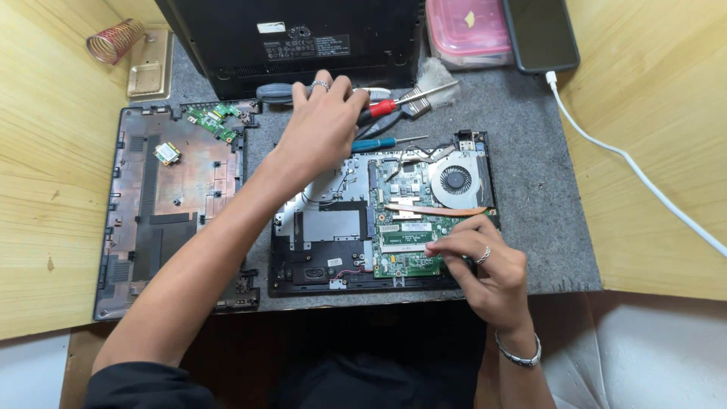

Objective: Removing screws and extracting the motherboard from a laptop chassis

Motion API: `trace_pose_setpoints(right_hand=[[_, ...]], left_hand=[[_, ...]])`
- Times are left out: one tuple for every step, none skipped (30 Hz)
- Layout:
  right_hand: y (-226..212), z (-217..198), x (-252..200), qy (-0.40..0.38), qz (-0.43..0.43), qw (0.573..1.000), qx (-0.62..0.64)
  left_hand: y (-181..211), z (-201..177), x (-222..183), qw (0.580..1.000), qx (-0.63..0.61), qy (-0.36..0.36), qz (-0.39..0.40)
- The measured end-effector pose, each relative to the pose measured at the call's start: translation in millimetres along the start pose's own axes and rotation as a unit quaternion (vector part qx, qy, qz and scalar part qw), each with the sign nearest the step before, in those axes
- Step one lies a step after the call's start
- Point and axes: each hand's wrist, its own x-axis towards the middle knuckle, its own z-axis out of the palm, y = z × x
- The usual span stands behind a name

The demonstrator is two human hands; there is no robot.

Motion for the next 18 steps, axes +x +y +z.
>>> trace_pose_setpoints(right_hand=[[0, -1, -1, 0.002, 0.005, 1.000, -0.001], [-1, -1, -2, 0.032, 0.012, 0.999, 0.008], [-1, -1, -3, 0.062, 0.019, 0.998, 0.016], [-1, -1, -4, 0.063, 0.028, 0.997, 0.016], [-1, 0, -4, 0.087, 0.036, 0.995, 0.017], [0, 0, -4, 0.108, 0.045, 0.993, 0.018], [0, 0, -9, 0.106, 0.053, 0.993, 0.017], [3, 0, -10, 0.115, 0.075, 0.990, 0.029], [4, 1, -11, 0.124, 0.097, 0.987, 0.040], [7, 1, -12, 0.122, 0.101, 0.986, 0.042], [8, 2, -13, 0.099, 0.090, 0.989, 0.058], [11, 2, -12, 0.078, 0.078, 0.991, 0.073], [7, 1, -9, 0.078, 0.079, 0.991, 0.074], [4, 0, -5, 0.020, 0.063, 0.997, 0.043], [0, -1, -1, -0.039, 0.047, 0.998, 0.011], [-3, -1, 2, -0.040, 0.048, 0.998, 0.012], [-5, -1, 6, -0.097, 0.020, 0.995, 0.032], [-8, -2, 9, -0.154, -0.006, 0.987, 0.051]], left_hand=[[-2, -6, 0, 1.000, -0.002, -0.004, 0.004], [-5, -12, -1, 0.999, -0.051, 0.014, 0.011], [-8, -17, -1, 0.994, -0.100, 0.032, 0.018], [-5, -37, -9, 0.994, -0.104, 0.025, 0.022], [-4, -56, -15, 0.973, -0.180, 0.116, 0.084], [-3, -75, -23, 0.934, -0.254, 0.206, 0.142], [2, -85, -35, 0.934, -0.259, 0.200, 0.140], [6, -96, -45, 0.912, -0.321, 0.217, 0.133], [9, -109, -56, 0.886, -0.381, 0.233, 0.126], [13, -113, -67, 0.887, -0.382, 0.231, 0.123], [18, -119, -79, 0.889, -0.370, 0.235, 0.133], [21, -124, -88, 0.890, -0.358, 0.241, 0.145], [33, -130, -94, 0.891, -0.358, 0.240, 0.144], [44, -135, -99, 0.890, -0.380, 0.193, 0.161], [55, -141, -105, 0.887, -0.401, 0.145, 0.178], [63, -142, -107, 0.887, -0.402, 0.145, 0.176], [71, -143, -109, 0.911, -0.371, 0.058, 0.169], [80, -144, -110, 0.927, -0.339, -0.030, 0.160]])
